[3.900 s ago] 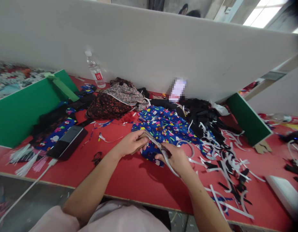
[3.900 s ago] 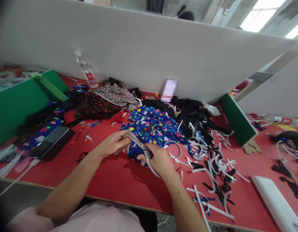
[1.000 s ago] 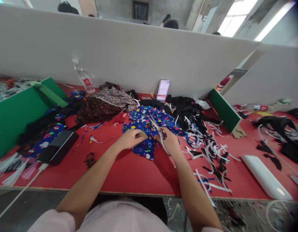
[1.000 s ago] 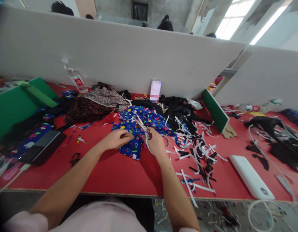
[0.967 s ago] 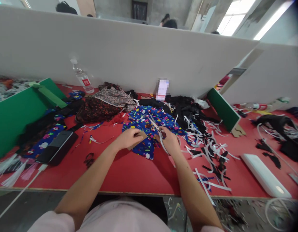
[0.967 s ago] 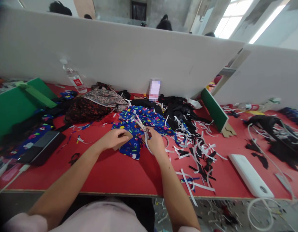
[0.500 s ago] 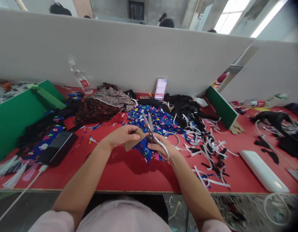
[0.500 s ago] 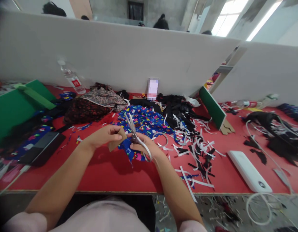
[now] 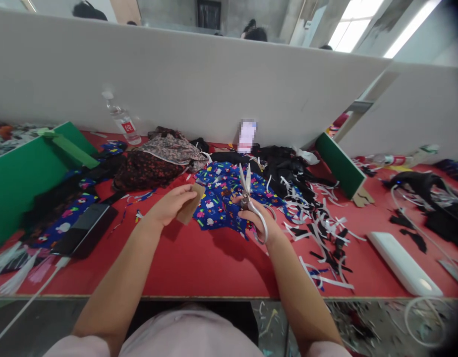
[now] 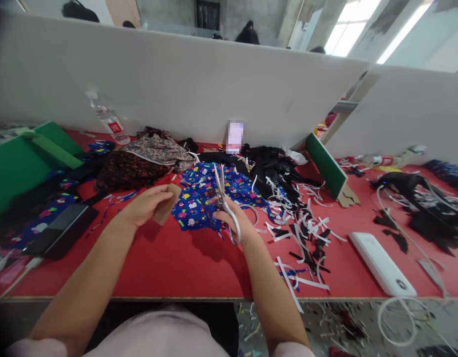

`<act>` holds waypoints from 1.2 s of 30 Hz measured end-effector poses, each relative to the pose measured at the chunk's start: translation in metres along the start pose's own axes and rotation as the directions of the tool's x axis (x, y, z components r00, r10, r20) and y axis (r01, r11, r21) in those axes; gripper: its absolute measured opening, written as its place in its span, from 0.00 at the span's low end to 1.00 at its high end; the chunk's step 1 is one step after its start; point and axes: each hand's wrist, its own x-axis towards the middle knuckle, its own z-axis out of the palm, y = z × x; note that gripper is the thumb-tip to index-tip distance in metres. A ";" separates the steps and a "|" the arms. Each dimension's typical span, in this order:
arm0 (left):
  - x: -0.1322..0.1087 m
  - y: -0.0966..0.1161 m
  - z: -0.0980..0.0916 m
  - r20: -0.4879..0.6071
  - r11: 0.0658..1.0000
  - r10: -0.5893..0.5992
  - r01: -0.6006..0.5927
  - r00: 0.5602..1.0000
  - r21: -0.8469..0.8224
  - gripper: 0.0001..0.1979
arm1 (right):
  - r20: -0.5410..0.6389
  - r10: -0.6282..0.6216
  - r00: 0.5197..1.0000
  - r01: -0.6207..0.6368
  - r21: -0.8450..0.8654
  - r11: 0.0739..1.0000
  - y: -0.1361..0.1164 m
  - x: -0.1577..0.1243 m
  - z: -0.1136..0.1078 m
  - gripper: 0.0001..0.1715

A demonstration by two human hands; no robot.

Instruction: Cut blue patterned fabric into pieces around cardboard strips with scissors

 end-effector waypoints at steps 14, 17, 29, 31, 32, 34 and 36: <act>-0.017 0.006 0.067 0.341 0.839 0.179 -0.324 0.923 0.437 0.17 | 0.043 0.072 0.996 -0.081 0.258 0.963 0.002 0.001 0.004 0.18; -0.014 0.002 0.070 0.289 0.832 0.170 -0.294 0.942 0.470 0.16 | 0.026 0.028 0.999 -0.032 0.183 0.983 0.004 0.002 0.004 0.20; 0.000 -0.025 0.045 0.263 0.863 -0.238 0.328 0.935 -0.384 0.19 | -0.004 0.007 1.000 -0.007 0.175 0.985 -0.004 -0.002 0.002 0.20; -0.004 -0.029 0.052 0.306 0.816 -0.274 0.389 0.912 -0.428 0.15 | -0.003 0.031 1.000 -0.030 0.172 0.985 -0.003 -0.001 0.003 0.20; -0.006 -0.030 0.056 0.331 0.792 -0.282 0.413 0.901 -0.449 0.14 | -0.004 0.040 0.999 -0.039 0.170 0.985 -0.002 0.000 0.004 0.20; -0.007 -0.030 0.063 0.388 0.742 -0.305 0.473 0.870 -0.476 0.15 | -0.015 0.052 0.999 -0.049 0.169 0.984 0.000 0.002 0.006 0.20; -0.006 -0.031 0.067 0.447 0.681 -0.344 0.547 0.825 -0.486 0.17 | -0.039 0.046 0.998 -0.039 0.157 0.987 0.003 0.004 0.009 0.20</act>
